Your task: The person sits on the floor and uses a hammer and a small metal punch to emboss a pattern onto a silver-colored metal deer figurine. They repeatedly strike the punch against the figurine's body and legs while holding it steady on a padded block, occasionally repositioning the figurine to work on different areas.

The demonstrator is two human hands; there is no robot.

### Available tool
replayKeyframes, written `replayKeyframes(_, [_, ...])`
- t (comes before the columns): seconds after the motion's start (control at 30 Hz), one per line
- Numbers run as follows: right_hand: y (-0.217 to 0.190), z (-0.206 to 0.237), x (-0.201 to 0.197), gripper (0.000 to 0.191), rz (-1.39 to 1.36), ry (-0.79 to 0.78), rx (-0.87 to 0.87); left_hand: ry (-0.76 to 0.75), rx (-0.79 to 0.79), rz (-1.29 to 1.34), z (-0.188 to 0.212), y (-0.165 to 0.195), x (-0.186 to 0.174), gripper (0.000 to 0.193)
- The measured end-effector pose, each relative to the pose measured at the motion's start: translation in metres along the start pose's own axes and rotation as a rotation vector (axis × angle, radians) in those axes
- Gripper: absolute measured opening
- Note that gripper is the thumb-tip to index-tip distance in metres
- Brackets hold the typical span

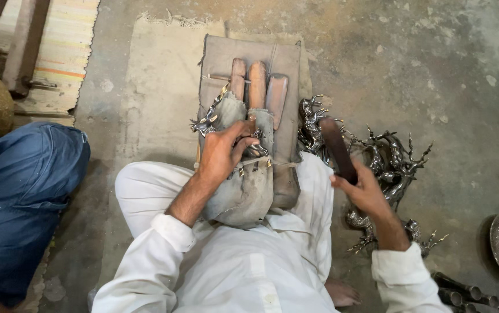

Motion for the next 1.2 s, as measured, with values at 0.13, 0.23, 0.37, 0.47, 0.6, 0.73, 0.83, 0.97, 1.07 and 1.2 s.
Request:
replayKeyframes(0.13, [-0.073, -0.019, -0.003, 0.049, 0.422, 0.206, -0.302, 0.017, 0.024, -0.016, -0.001, 0.004, 0.001, 0.029])
replayKeyframes(0.23, [-0.133, -0.018, -0.002, 0.041, 0.567, 0.339, -0.671, 0.007, 0.052, -0.023, -0.001, 0.007, 0.0, 0.029])
replayKeyframes(0.37, [-0.18, -0.016, 0.004, 0.054, 1.09, 0.212, -0.79, -0.035, 0.036, -0.038, 0.001, 0.009, 0.0, 0.027])
replayKeyframes(0.47, [-0.198, -0.018, 0.001, 0.055, 1.036, 0.171, -0.791, -0.031, 0.043, -0.009, 0.001, 0.009, 0.001, 0.033])
replayKeyframes(0.6, [-0.2, -0.018, -0.007, 0.055, 1.017, 0.187, -0.752, -0.034, 0.053, -0.013, 0.002, 0.008, 0.002, 0.036])
replayKeyframes(0.73, [-0.198, -0.017, -0.019, 0.05, 0.842, 0.221, -0.768, -0.034, 0.084, -0.009, 0.003, 0.006, 0.003, 0.036])
replayKeyframes(0.83, [-0.193, -0.016, -0.011, 0.051, 1.057, 0.209, -0.783, -0.065, 0.086, -0.129, 0.004, 0.005, 0.003, 0.037])
replayKeyframes(0.97, [-0.192, -0.015, -0.012, 0.046, 0.904, 0.175, -0.817, -0.042, 0.089, -0.087, 0.007, 0.006, 0.002, 0.037])
replayKeyframes(1.07, [-0.191, -0.014, -0.011, 0.047, 1.128, 0.22, -0.812, -0.046, 0.1, -0.129, 0.006, 0.007, 0.001, 0.032])
replayKeyframes(1.2, [-0.191, -0.015, -0.016, 0.046, 0.929, 0.212, -0.76, -0.021, 0.148, -0.096, 0.005, 0.008, 0.001, 0.037])
Point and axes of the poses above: each hand's wrist, its own z-axis away from the middle knuckle, its own x-axis out of the palm, y = z × x, the point moved 4 cm from there along -z, towards the middle knuckle, and after that the axes turned 3 degrees about -y, right-handed, at the moved point
